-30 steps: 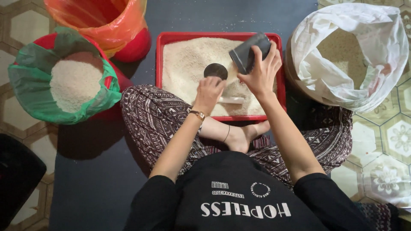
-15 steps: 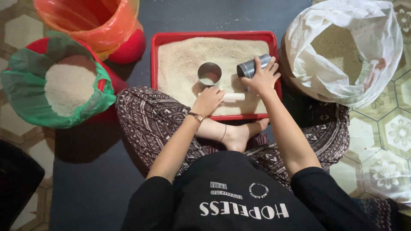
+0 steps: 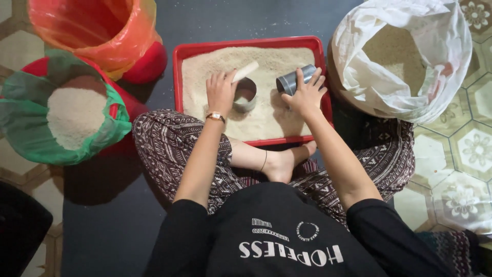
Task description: Sifting and transferring rice between bags, a tray, and a bucket using small metal cups while sitting on the floor.
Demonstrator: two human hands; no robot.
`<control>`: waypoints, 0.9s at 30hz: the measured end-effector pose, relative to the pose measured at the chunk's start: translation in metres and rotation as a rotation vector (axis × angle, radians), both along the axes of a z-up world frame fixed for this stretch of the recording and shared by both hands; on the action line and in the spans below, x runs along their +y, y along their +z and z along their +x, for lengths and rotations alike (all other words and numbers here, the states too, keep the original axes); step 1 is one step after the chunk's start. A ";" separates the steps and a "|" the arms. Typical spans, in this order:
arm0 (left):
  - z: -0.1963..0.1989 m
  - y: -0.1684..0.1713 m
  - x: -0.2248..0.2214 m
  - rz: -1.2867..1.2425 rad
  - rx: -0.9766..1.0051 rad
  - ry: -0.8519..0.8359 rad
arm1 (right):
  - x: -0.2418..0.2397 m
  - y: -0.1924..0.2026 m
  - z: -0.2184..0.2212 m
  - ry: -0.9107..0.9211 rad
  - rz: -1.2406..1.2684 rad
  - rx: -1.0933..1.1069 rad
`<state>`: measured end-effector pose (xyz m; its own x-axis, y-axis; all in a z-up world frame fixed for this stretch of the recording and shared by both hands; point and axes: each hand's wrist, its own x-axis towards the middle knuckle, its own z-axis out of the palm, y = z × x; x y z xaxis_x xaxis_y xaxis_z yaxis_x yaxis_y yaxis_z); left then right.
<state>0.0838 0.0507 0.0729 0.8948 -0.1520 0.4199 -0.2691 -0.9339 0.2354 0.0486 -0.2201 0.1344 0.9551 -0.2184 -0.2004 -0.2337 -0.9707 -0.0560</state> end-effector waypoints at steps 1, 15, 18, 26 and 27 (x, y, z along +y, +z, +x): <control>0.002 -0.003 -0.001 0.000 -0.003 0.000 | 0.001 0.000 -0.001 0.000 0.000 -0.003; -0.090 0.071 -0.035 -0.214 0.343 -0.120 | -0.004 -0.016 -0.001 0.017 -0.010 -0.025; -0.076 0.078 -0.038 -0.316 0.393 0.046 | -0.001 -0.014 -0.002 0.005 -0.019 -0.035; -0.043 0.031 -0.045 -0.479 0.628 0.163 | -0.005 -0.017 -0.006 0.019 -0.021 -0.039; -0.046 0.034 -0.044 -0.533 0.620 0.163 | -0.004 -0.016 -0.007 0.024 -0.014 -0.041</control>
